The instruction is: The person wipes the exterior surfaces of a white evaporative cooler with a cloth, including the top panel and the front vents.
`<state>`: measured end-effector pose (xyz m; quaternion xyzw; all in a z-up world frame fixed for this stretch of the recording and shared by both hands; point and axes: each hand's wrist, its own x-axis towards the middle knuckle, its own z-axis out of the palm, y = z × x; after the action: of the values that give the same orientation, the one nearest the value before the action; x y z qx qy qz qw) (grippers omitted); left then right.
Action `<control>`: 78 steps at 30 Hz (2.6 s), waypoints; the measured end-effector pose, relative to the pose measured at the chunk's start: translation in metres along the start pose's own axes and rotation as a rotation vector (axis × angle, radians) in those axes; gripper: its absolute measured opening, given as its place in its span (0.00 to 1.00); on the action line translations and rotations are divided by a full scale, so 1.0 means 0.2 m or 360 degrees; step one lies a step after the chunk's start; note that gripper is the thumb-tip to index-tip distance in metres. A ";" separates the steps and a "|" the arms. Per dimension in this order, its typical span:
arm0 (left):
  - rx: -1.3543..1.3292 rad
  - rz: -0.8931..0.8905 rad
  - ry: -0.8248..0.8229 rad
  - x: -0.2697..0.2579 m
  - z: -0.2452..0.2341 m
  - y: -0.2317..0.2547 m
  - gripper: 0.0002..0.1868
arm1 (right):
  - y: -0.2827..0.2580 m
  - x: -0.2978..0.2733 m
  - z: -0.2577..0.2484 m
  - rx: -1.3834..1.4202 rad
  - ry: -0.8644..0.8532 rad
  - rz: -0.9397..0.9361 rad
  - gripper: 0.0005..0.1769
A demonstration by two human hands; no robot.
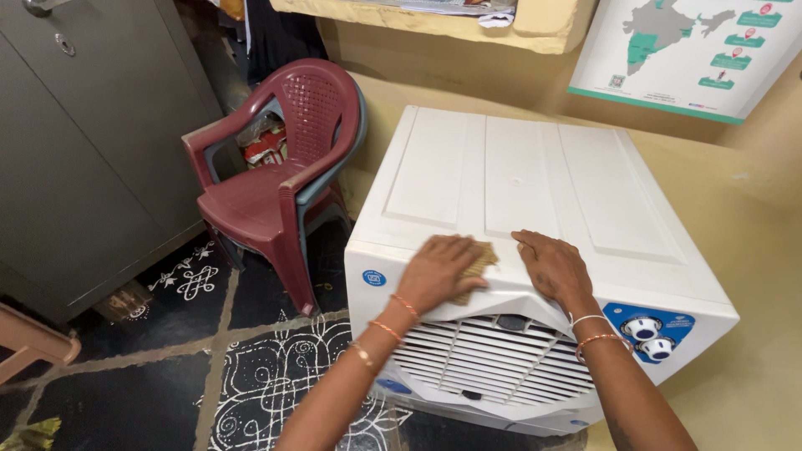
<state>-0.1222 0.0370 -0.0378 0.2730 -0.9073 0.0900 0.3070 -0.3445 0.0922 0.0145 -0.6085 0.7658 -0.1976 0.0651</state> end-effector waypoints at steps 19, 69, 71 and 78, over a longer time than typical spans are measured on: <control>0.0053 -0.0155 0.0767 0.03 0.13 0.22 0.07 | -0.07 -0.06 -0.05 -0.0006 0.0083 0.0047 0.21; -0.0954 -0.2749 0.0948 -1.21 0.96 -0.20 0.27 | -0.11 -0.06 -0.06 -0.0032 0.0063 0.0134 0.21; -0.0841 -0.2823 0.0712 -1.27 0.98 -0.22 0.26 | -0.11 -0.08 -0.07 -0.0021 0.0037 0.0175 0.21; -0.1288 -0.2325 0.1458 -1.00 0.87 -0.27 0.27 | -0.11 -0.06 -0.06 -0.0034 0.0034 0.0160 0.21</control>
<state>-0.0489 0.0226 -0.2973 0.5837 -0.2662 -0.3469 0.6842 -0.3263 0.1034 0.0327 -0.5678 0.7981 -0.1924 0.0604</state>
